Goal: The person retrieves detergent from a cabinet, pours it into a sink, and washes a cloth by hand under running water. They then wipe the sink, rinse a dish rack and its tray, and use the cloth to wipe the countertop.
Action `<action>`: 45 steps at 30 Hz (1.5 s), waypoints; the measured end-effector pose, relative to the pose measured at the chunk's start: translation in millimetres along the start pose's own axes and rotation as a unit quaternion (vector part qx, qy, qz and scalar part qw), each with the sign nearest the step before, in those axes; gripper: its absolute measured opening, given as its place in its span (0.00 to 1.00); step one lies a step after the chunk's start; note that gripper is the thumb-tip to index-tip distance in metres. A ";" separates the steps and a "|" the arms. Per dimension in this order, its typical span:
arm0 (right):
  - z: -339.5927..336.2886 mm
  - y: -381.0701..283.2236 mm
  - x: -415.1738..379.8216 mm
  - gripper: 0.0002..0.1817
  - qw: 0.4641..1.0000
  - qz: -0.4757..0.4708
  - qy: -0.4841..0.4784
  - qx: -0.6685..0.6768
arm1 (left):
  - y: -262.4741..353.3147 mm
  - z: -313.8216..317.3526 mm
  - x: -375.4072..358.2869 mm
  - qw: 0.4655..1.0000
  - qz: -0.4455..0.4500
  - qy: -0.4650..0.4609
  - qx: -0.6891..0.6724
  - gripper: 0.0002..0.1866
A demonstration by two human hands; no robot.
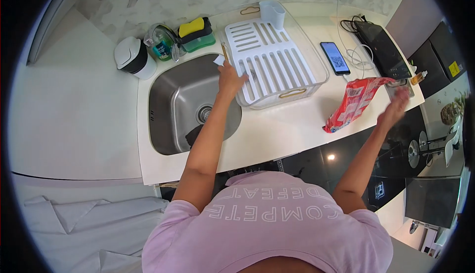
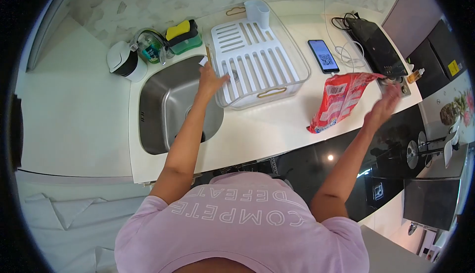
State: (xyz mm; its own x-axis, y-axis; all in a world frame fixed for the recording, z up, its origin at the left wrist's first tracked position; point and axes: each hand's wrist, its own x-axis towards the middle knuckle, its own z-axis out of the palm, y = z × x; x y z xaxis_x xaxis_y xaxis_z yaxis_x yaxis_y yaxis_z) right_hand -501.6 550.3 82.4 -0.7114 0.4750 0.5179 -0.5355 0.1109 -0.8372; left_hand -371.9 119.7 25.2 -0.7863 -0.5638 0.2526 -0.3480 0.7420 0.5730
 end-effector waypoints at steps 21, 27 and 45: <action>189.9 19.6 -83.4 0.10 0.809 0.023 -0.359 -0.465 | -48.2 31.3 -7.7 0.936 -0.136 -0.001 -0.325 0.10; 151.0 -34.7 -119.6 0.10 0.849 0.075 -0.384 -0.356 | -58.3 -17.0 -36.7 0.835 -0.134 -0.087 -0.527 0.03; 97.6 -130.2 -161.7 0.42 0.849 0.341 -0.404 0.000 | -68.3 -61.3 -63.6 0.732 -0.139 -0.131 -0.654 0.07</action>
State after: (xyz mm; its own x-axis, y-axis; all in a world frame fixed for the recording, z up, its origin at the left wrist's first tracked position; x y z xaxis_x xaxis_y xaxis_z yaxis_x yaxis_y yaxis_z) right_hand -361.2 373.8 124.8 -0.9363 -0.3241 -0.1353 0.1253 0.0514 -0.9908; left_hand -266.8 82.6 17.8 -0.9082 -0.4114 -0.0764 0.1377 -0.4663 0.8739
